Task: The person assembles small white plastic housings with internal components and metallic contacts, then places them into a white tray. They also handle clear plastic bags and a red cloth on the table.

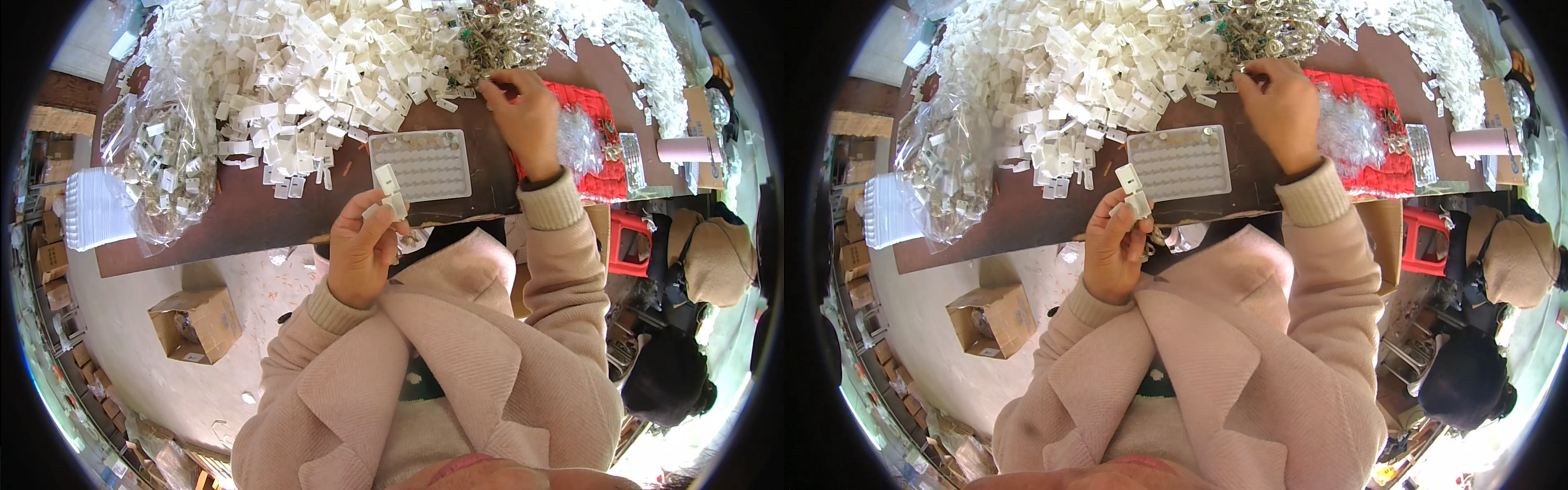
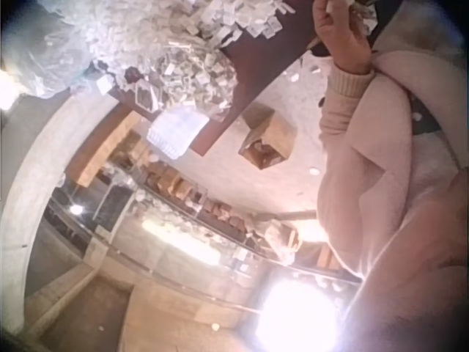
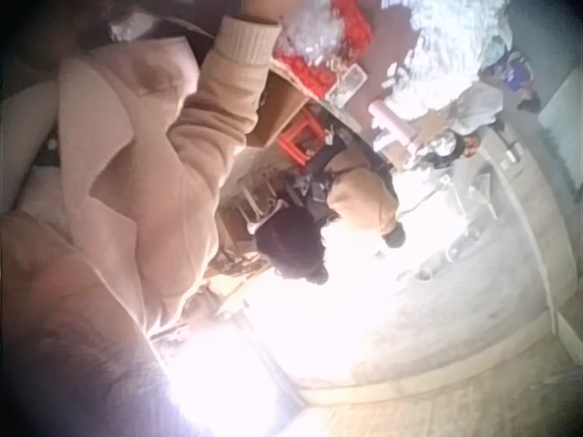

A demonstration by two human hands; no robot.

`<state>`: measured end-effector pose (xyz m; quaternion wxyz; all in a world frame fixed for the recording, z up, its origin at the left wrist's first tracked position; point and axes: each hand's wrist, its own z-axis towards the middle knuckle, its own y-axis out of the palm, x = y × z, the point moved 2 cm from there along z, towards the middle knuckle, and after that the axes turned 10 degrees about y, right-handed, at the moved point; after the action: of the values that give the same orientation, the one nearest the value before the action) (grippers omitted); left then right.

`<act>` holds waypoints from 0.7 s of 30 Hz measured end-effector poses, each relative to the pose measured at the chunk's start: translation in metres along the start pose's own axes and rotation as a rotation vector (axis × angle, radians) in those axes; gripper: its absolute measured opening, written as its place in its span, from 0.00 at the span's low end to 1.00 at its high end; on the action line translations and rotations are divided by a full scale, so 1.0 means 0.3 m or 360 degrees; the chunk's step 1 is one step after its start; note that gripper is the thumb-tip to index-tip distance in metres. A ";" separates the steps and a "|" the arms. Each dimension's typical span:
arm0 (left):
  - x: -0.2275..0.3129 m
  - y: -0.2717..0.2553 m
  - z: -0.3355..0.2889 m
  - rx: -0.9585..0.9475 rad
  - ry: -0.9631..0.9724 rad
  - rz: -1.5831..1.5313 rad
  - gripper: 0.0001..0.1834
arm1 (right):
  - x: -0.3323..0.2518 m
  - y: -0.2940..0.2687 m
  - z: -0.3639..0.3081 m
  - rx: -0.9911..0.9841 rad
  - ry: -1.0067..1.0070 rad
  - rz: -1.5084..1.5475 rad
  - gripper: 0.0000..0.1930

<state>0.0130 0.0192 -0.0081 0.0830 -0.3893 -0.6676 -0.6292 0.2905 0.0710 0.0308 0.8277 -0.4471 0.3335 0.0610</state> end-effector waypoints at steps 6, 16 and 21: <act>-0.006 0.017 0.001 0.0033 -0.0111 0.0052 0.14 | 0.083 -0.170 -0.043 -0.0309 0.0876 0.1085 0.11; -0.020 0.020 -0.008 -0.0038 -0.0156 0.0066 0.14 | 0.156 -0.148 -0.144 -0.0231 0.0724 0.0627 0.09; -0.025 0.019 -0.011 0.0000 -0.0151 0.0016 0.15 | 0.113 -0.182 -0.132 -0.0208 0.0770 0.1340 0.05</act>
<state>0.0205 0.0126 -0.0073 0.0543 -0.4221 -0.6687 -0.6097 0.3188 0.0009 0.0334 0.6002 -0.3258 0.6635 0.3057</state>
